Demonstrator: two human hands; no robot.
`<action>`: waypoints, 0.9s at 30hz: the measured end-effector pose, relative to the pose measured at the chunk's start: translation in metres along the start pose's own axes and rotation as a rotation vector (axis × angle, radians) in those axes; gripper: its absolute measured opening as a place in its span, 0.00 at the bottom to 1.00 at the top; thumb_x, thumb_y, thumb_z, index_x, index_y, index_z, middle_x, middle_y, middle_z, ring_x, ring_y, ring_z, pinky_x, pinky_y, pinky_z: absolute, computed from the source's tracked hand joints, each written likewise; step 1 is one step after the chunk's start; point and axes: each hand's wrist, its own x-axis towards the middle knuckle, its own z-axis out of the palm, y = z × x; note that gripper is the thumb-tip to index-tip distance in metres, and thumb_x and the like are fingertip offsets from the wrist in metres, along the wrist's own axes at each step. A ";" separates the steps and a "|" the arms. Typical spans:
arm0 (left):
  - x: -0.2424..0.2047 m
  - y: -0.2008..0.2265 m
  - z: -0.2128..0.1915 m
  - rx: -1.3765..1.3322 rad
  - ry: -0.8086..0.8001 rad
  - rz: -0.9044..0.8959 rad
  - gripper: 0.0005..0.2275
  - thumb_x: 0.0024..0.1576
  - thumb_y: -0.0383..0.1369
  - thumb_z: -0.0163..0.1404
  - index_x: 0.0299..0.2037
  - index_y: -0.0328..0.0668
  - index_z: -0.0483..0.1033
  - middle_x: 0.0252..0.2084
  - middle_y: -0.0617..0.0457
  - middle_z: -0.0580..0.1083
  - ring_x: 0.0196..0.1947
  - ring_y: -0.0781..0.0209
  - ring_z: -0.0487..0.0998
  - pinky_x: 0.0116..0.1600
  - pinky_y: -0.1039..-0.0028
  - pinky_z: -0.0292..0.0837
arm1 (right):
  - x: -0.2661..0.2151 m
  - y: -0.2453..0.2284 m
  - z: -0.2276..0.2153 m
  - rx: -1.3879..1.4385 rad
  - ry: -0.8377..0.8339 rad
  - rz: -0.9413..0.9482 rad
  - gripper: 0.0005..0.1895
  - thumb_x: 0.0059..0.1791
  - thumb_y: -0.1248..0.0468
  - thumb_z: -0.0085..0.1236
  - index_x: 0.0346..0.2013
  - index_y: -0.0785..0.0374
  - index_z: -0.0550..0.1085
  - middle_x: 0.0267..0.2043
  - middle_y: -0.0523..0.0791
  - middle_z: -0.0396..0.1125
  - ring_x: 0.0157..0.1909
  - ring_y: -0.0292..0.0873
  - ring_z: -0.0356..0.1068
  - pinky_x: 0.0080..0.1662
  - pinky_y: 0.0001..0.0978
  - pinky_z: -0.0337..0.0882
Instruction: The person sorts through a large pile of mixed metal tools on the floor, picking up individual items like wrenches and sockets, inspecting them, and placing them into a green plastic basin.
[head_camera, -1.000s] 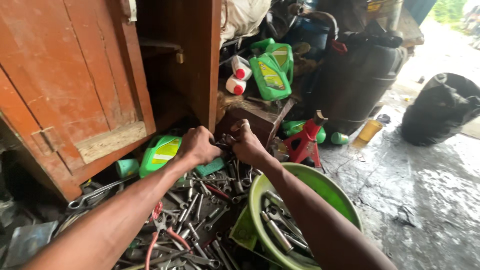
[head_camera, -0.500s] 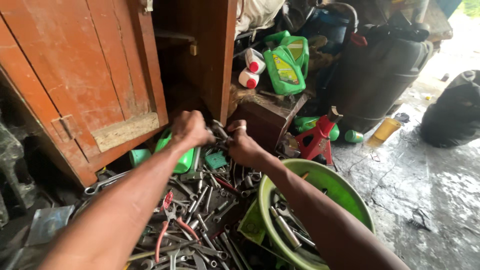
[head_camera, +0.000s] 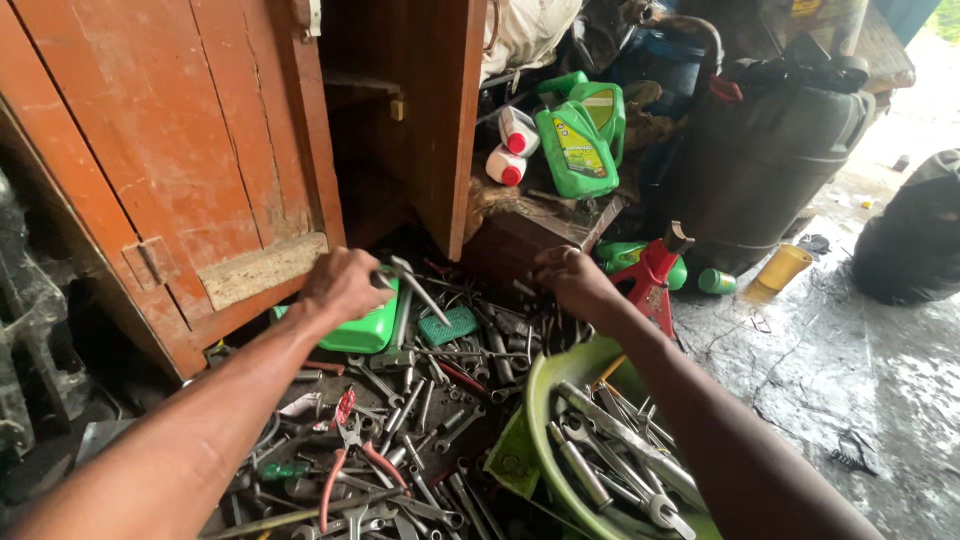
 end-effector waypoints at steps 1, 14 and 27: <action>-0.001 0.007 0.002 0.010 -0.037 0.040 0.07 0.53 0.36 0.56 0.36 0.45 0.81 0.22 0.45 0.78 0.17 0.58 0.73 0.24 0.64 0.74 | 0.003 -0.001 -0.004 0.128 -0.017 0.020 0.14 0.52 0.71 0.54 0.53 0.69 0.76 0.45 0.51 0.73 0.46 0.43 0.71 0.47 0.33 0.71; -0.003 0.099 0.029 0.142 -0.023 0.500 0.05 0.45 0.22 0.51 0.28 0.39 0.80 0.32 0.39 0.79 0.36 0.45 0.82 0.47 0.57 0.78 | -0.007 -0.022 0.091 -0.676 -0.123 -0.268 0.09 0.43 0.67 0.57 0.36 0.63 0.79 0.37 0.54 0.74 0.42 0.58 0.74 0.43 0.46 0.73; -0.013 0.093 0.021 0.085 0.237 0.797 0.10 0.57 0.33 0.51 0.22 0.44 0.77 0.18 0.55 0.73 0.21 0.57 0.73 0.47 0.58 0.68 | 0.000 0.025 0.009 -0.448 0.172 0.140 0.08 0.50 0.61 0.55 0.37 0.61 0.78 0.33 0.47 0.73 0.31 0.48 0.74 0.34 0.40 0.75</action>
